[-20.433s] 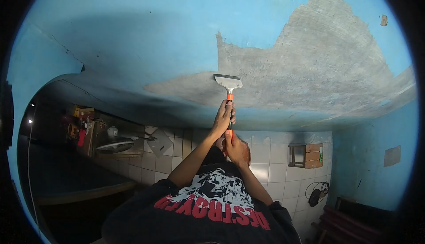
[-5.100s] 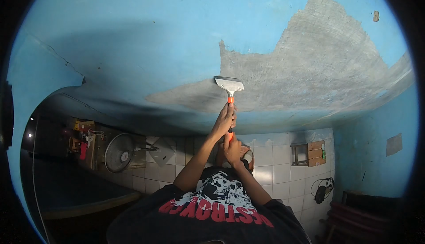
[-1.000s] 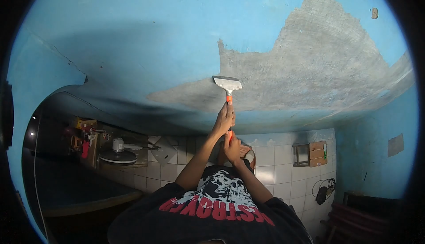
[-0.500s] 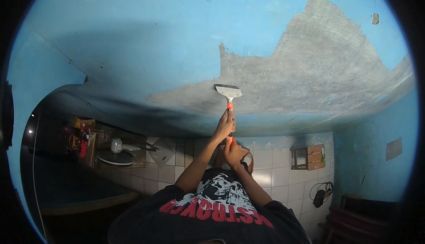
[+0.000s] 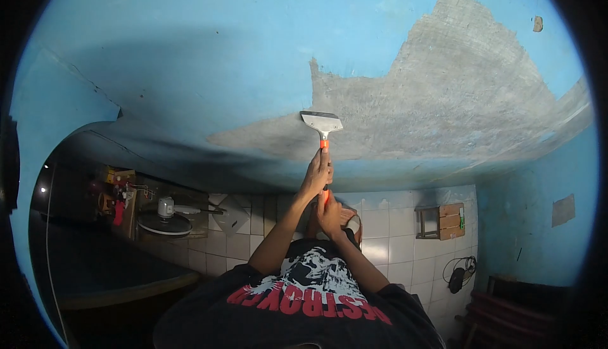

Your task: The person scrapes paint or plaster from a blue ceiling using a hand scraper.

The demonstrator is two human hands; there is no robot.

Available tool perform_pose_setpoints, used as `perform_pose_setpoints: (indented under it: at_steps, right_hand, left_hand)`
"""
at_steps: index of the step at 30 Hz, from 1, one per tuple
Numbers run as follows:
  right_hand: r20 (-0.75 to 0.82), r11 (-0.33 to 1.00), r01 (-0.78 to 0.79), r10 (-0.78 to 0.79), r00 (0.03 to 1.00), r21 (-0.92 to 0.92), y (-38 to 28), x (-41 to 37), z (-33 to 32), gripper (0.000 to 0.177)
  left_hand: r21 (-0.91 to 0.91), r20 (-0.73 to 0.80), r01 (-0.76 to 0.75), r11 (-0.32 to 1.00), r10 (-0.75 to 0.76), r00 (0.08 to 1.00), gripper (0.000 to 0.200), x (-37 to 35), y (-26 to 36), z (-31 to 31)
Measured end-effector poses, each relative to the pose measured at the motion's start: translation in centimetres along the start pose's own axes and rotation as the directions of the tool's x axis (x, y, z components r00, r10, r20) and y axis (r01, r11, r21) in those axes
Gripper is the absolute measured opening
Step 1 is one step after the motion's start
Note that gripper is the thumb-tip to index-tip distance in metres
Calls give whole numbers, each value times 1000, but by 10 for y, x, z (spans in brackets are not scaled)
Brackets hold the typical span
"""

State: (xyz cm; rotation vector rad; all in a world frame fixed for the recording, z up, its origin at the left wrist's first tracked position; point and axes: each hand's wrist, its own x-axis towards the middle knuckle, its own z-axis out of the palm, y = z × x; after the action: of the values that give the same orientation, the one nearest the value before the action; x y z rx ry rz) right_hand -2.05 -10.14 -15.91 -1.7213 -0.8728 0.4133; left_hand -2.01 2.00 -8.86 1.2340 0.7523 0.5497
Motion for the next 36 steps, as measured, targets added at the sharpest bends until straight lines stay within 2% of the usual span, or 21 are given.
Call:
perform_pose_setpoints:
  at_steps: [2, 5, 8, 12, 14, 16, 17, 19, 22, 26, 28, 29, 31, 32, 34, 35, 36]
  right_hand:
    - [-40, 990, 93, -97, 994, -106, 12, 1, 8, 35]
    - [25, 1000, 13, -12, 1000, -13, 17, -4, 5, 35]
    - [-17, 998, 39, -40, 999, -48, 11, 2, 5, 36]
    - [2, 999, 44, -44, 999, -22, 3, 3, 2, 36]
    - [-9, 998, 63, -63, 998, -30, 6, 3, 3, 36]
    - [10, 1000, 9, -9, 1000, 22, 15, -4, 5, 36]
    - [8, 1000, 8, -8, 1000, 23, 15, -3, 5, 36]
    - [-18, 993, 78, -80, 997, -92, 14, 5, 5, 36]
    - [0, 1000, 9, -9, 1000, -26, 7, 4, 3, 36]
    - [-9, 999, 27, -27, 1000, -41, 17, -3, 6, 37]
    - [110, 992, -124, 126, 986, -21, 11, -4, 1, 30]
    - [108, 993, -121, 122, 987, -18, 7, 4, 2, 30]
    - [-4, 1000, 30, -30, 1000, 10, 1, 10, 4, 30]
    - [2, 1000, 22, -22, 1000, 11, 1, 8, 4, 30]
    - [3, 999, 20, -20, 1000, 25, 7, 14, 6, 29]
    - [-42, 995, 98, -100, 994, -34, 12, 13, 9, 34]
    - [-46, 995, 96, -97, 994, -36, 17, 8, 9, 34]
  left_hand:
    - [5, -4, -3, 1000, 3, 1000, 48, 2, -6, -3]
    - [13, -16, 13, 1000, -13, 1000, 48, 3, -19, -5]
    - [10, -2, 10, 1000, -10, 1000, 47, 3, -9, -4]
    - [23, 5, -42, 999, 42, 999, 48, 3, -6, -4]
    - [22, 7, -39, 999, 39, 999, 49, 8, -20, -5]
    - [52, -42, -13, 999, 15, 999, 48, 12, -44, -7]
    - [53, -40, -12, 998, 15, 999, 48, 8, -36, -6]
    - [60, -22, -44, 997, 46, 999, 48, 4, -5, -2]
    - [-34, 21, -8, 999, 9, 1000, 47, 7, -9, -5]
    - [-6, 8, 0, 1000, 0, 1000, 46, 5, -25, -6]
    - [7, 7, 47, 999, -47, 999, 45, 3, -20, -5]
    - [10, 8, 43, 999, -43, 999, 45, 11, -17, -6]
    - [182, 79, -325, 928, 316, 945, 47, 21, -17, -8]
    - [183, 74, -316, 931, 308, 949, 47, 17, -14, -7]
    - [41, 47, -100, 994, 98, 994, 47, 11, 5, -3]
    - [42, 50, -101, 994, 98, 994, 47, 11, 1, -4]
    - [17, 26, -47, 999, 47, 999, 48, 8, -5, -5]
